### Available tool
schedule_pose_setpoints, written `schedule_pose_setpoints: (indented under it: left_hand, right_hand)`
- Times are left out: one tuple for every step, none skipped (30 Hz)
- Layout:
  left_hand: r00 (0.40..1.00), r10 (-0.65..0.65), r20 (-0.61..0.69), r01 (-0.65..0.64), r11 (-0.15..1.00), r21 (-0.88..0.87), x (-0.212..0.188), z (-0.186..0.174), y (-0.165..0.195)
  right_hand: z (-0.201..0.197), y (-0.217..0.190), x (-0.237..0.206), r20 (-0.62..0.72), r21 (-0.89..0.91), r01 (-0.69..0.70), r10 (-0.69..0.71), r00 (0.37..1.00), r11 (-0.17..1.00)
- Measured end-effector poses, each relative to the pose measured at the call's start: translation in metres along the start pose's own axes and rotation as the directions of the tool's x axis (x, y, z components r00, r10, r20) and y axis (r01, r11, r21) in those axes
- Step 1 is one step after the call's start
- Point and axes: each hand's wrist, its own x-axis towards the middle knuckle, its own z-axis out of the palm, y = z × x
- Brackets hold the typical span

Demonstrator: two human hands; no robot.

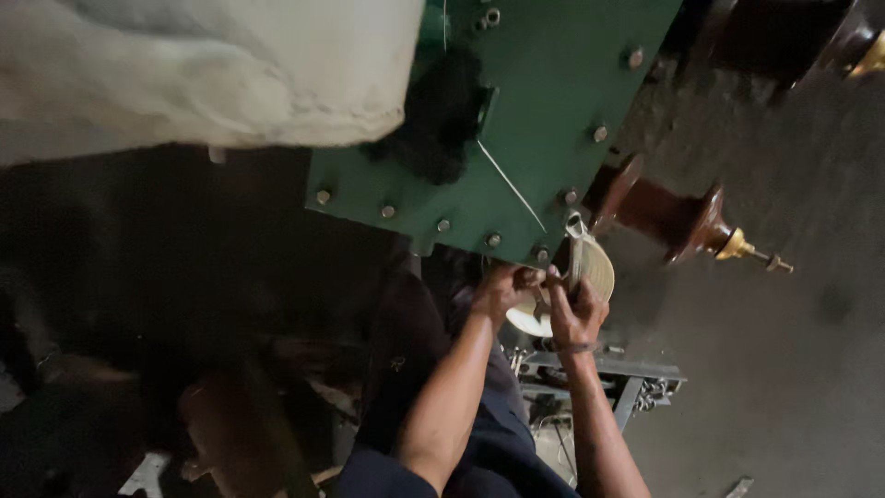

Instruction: The person uses two wrenches to tighten bolts on a green electrical panel with brown insulators. They work on several bolts in sequence, holding one wrench steady while turning the other, and occasionally repositioning the tools.

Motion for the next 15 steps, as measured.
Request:
schedule_pose_setpoints:
  left_hand:
    - [0.996, -0.016, -0.093, 0.013, 1.000, -0.025, 0.003, -0.004, 0.000]
    - [0.980, -0.039, -0.196, 0.028, 0.998, -0.058, 0.005, -0.007, -0.002]
    - [0.951, -0.066, -0.302, 0.039, 0.995, -0.093, 0.006, -0.010, -0.002]
    - [0.935, -0.066, -0.348, 0.042, 0.996, -0.074, 0.004, -0.009, -0.002]
    - [0.923, -0.062, -0.380, 0.046, 0.998, -0.053, 0.003, -0.010, -0.002]
    - [0.914, -0.051, -0.403, 0.044, 0.999, -0.028, 0.002, -0.013, -0.004]
    - [0.959, -0.016, -0.283, 0.021, 1.000, 0.017, 0.000, -0.013, -0.004]
    - [0.987, 0.015, -0.163, -0.006, 0.998, 0.056, -0.002, -0.013, -0.004]
    - [0.998, 0.041, -0.050, -0.036, 0.995, 0.090, -0.004, -0.012, -0.004]
    - [0.993, 0.021, -0.114, -0.014, 0.998, 0.066, -0.005, -0.012, -0.004]
    - [0.984, 0.000, -0.179, 0.007, 0.999, 0.041, -0.005, -0.010, -0.003]
    - [0.971, -0.021, -0.236, 0.026, 0.999, 0.020, -0.005, -0.009, -0.002]
    - [0.984, -0.012, -0.178, 0.014, 1.000, 0.009, -0.005, -0.007, -0.002]
    - [0.994, 0.004, -0.114, -0.004, 1.000, -0.001, -0.007, -0.005, -0.001]
    - [0.999, 0.024, -0.048, -0.024, 1.000, -0.010, -0.007, -0.004, 0.001]
  right_hand:
    - [0.001, 0.000, 0.001, -0.016, -0.109, 0.020, -0.022, 1.000, 0.994]
    - [0.002, 0.000, 0.001, -0.026, -0.222, 0.028, -0.034, 0.999, 0.975]
    - [0.003, 0.001, 0.002, 0.014, -0.083, 0.001, 0.000, 1.000, 0.997]
    - [0.003, 0.001, 0.001, 0.051, 0.059, -0.030, 0.027, 0.998, 0.998]
    - [0.003, 0.001, 0.001, 0.083, 0.200, -0.054, 0.038, 0.996, 0.978]
    - [0.003, 0.000, 0.000, 0.047, 0.117, -0.008, 0.002, 0.999, 0.993]
    - [0.002, 0.000, -0.002, 0.013, 0.033, 0.037, -0.038, 0.999, 0.999]
    - [0.001, -0.002, -0.003, -0.016, -0.054, 0.074, -0.075, 0.997, 0.996]
    - [0.000, -0.003, -0.004, -0.010, -0.045, 0.093, -0.094, 0.996, 0.995]
    - [-0.001, -0.004, -0.005, -0.001, -0.038, 0.104, -0.104, 0.995, 0.994]
    - [-0.002, -0.005, -0.006, 0.009, -0.030, 0.114, -0.114, 0.993, 0.993]
    - [-0.003, -0.005, -0.007, 0.021, 0.004, 0.077, -0.077, 0.997, 0.997]
    - [-0.004, -0.005, -0.007, 0.026, 0.037, 0.051, -0.052, 0.998, 0.998]
    - [-0.005, -0.003, -0.008, 0.035, 0.072, 0.033, -0.035, 0.999, 0.997]
    - [-0.005, -0.001, -0.008, 0.026, 0.052, 0.002, -0.003, 1.000, 0.999]
